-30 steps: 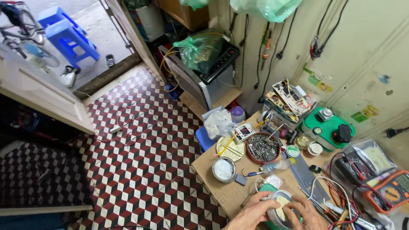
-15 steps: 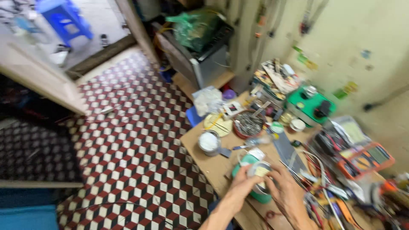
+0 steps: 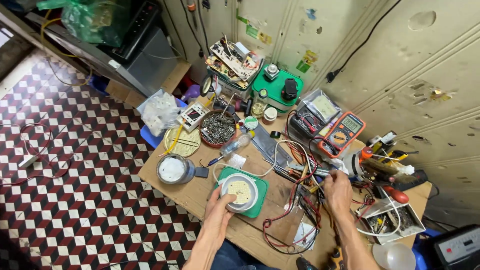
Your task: Testing and repairing a circular LED light component using a multimeter and tools on a workbench.
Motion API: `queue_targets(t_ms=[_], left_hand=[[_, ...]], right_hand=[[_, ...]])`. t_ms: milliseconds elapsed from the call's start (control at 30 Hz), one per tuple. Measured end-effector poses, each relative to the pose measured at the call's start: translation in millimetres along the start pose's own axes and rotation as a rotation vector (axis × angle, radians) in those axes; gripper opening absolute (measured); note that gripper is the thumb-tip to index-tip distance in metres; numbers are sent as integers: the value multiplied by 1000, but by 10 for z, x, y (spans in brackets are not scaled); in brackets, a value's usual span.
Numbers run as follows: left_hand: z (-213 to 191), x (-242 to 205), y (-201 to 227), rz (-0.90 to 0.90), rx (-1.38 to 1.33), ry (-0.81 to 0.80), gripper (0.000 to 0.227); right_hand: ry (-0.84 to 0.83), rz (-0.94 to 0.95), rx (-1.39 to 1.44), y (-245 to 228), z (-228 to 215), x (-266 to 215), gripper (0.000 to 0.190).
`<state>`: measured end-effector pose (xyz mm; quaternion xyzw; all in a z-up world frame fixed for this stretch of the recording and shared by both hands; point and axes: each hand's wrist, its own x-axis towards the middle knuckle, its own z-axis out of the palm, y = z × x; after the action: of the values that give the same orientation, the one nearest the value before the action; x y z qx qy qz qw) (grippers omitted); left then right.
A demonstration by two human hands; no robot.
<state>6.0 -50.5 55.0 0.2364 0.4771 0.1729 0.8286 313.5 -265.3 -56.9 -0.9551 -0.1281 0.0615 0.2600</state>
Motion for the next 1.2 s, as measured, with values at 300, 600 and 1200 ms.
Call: queue_targets(t_ms=[300, 600, 1200], left_hand=[[172, -103, 180, -75, 42, 46, 71], [290, -267, 193, -21, 31, -37, 69], [273, -454, 8, 51, 34, -245, 70]], right_hand=[[-324, -556, -579, 284, 480, 591, 55], [-543, -401, -680, -91, -587, 183, 38], [-654, -66, 1775, -1522, -1648, -1441, 65]])
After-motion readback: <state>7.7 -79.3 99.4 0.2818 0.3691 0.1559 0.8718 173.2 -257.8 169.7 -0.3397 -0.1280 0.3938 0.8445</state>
